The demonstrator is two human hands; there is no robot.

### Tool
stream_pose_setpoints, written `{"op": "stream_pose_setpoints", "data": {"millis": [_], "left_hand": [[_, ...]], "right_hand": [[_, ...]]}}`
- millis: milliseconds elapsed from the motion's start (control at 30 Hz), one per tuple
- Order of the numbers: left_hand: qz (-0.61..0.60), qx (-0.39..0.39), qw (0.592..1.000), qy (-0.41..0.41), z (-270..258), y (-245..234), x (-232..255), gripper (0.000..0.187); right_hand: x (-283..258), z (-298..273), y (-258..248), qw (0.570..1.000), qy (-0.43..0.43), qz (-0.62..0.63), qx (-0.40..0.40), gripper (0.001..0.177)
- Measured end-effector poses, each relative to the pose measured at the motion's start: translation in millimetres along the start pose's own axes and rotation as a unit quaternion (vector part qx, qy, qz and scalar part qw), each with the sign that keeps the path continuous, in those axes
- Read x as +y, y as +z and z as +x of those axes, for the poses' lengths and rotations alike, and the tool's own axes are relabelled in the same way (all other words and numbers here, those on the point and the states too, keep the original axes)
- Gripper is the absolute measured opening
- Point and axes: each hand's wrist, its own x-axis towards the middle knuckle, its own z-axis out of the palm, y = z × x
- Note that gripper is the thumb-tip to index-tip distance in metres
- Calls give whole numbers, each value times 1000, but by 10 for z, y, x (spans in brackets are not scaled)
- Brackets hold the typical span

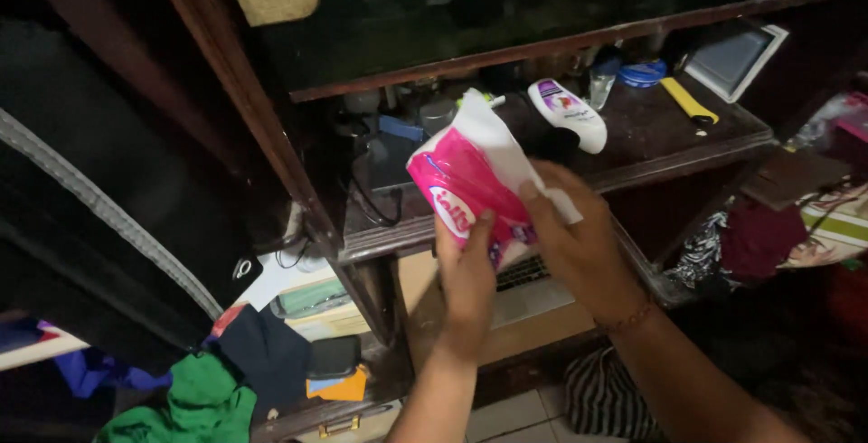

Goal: The person wipes several small items on a cluttered wooden shelf using a tissue. They handle a black computer mouse, a white bottle, and a small cylindrical container, wiping each one individually before placing them back on the shelf.

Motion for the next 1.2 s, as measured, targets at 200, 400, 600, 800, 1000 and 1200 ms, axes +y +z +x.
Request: {"op": "stream_pose_setpoints", "data": {"millis": [200, 400, 600, 800, 1000, 1200], "left_hand": [[-37, 45, 998, -20, 8, -56, 50, 64], [-52, 115, 992, 12, -94, 287, 61, 74], [-129, 175, 976, -8, -341, 699, -68, 46], [-129, 176, 975, 28, -484, 1293, -446, 61], [-133, 117, 984, 33, -568, 1864, -592, 73], [-123, 49, 991, 24, -479, 2128, -779, 73]], "right_hand": [[68, 156, -98, 983, 136, 80, 96, 33], [72, 412, -592, 957, 189, 143, 170, 39], [498, 814, -1506, 935, 290, 169, 114, 51], [1332, 779, -1819, 954, 276, 51, -106, 35], [1355, 562, -2057, 932, 279, 100, -209, 51], [1567, 611, -2257, 939, 288, 87, -167, 51]]}}
